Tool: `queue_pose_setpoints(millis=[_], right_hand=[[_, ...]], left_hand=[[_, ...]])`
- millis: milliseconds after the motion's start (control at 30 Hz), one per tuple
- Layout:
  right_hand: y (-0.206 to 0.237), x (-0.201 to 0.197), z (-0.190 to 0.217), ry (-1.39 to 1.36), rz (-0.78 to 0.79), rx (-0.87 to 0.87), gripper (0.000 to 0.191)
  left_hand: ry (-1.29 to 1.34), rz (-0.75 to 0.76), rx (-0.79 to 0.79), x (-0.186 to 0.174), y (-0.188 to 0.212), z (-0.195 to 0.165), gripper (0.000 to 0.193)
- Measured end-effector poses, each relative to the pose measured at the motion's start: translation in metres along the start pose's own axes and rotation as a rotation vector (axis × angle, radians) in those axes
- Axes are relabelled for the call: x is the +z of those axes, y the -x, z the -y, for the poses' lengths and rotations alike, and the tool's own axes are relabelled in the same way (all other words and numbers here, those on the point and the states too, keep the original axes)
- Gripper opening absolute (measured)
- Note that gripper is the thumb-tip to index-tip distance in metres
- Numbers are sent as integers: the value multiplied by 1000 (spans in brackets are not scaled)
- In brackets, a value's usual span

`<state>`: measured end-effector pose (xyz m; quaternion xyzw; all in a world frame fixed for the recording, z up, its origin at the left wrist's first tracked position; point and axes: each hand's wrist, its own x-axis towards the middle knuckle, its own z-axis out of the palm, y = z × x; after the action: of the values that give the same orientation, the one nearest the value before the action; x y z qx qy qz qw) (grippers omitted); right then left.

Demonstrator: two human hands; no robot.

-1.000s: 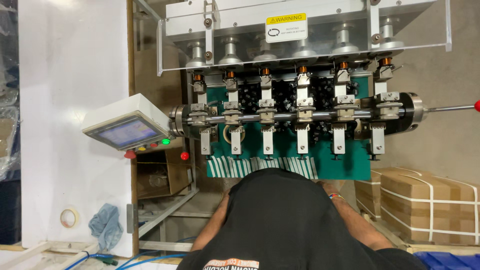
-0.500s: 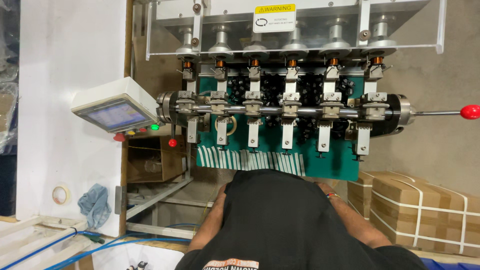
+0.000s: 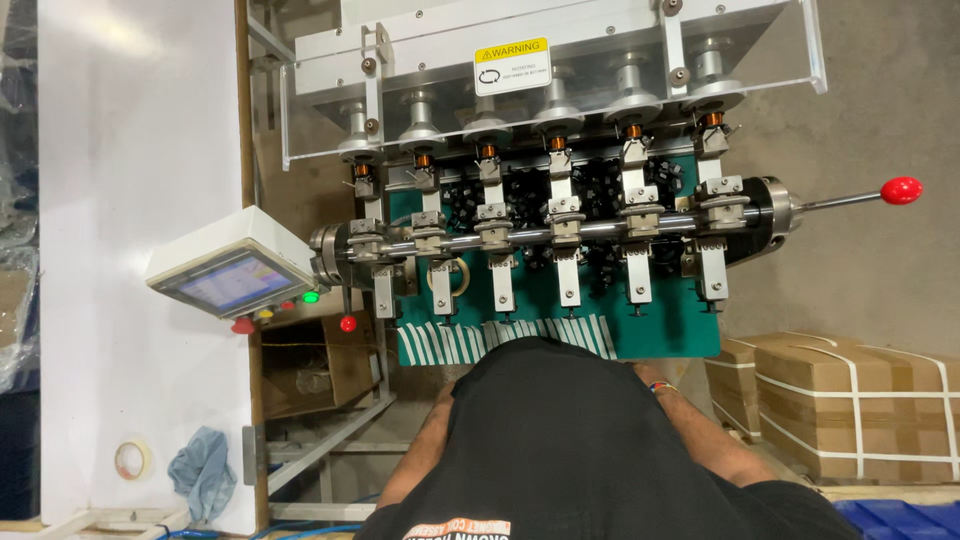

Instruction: The person uses pliers to remove small black components from a multi-station machine and places them on a green tray. They then pick up white rectangular pieces and small black parts, assembling them by hand and placing the assembled units on the tray. The person repeats this process throughout the clip.

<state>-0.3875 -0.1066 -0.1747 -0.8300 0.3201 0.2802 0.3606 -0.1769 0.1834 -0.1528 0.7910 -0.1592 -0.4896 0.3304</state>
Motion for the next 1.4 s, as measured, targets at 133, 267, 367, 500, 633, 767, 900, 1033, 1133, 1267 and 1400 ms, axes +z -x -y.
queue_pose_setpoints(millis=[133, 267, 367, 500, 633, 767, 900, 1033, 1133, 1267, 1400], right_hand=[[-4, 11, -4, -5, -12, 17, 46], [-4, 14, -4, 236, -14, -134, 46], [0, 11, -9, 125, 18, 10, 52], [10, 7, -21, -20, 36, 146, 50], [14, 15, -31, -109, 23, 182, 48], [10, 20, -38, -115, 16, 187, 46], [7, 20, -42, -99, 31, 198, 45], [8, 20, -43, -64, 4, 165, 45], [9, 21, -43, -100, 30, 201, 45], [11, 22, -42, -124, 14, 181, 45], [9, 23, -42, -78, 23, 187, 45]], left_hand=[[-67, -30, 305, -19, 75, 11, 58], [-78, 37, 173, -24, 53, 24, 58], [60, 38, -202, -7, -2, 32, 57], [112, 64, -313, 11, -36, 39, 57], [111, 82, -343, 19, -45, 48, 57], [119, 95, -363, 26, -48, 47, 57], [126, 102, -383, 30, -48, 44, 57], [137, 101, -398, 31, -50, 43, 58], [144, 99, -408, 32, -50, 44, 58], [161, 86, -425, 30, -51, 48, 58], [188, 76, -445, 30, -53, 54, 59]])
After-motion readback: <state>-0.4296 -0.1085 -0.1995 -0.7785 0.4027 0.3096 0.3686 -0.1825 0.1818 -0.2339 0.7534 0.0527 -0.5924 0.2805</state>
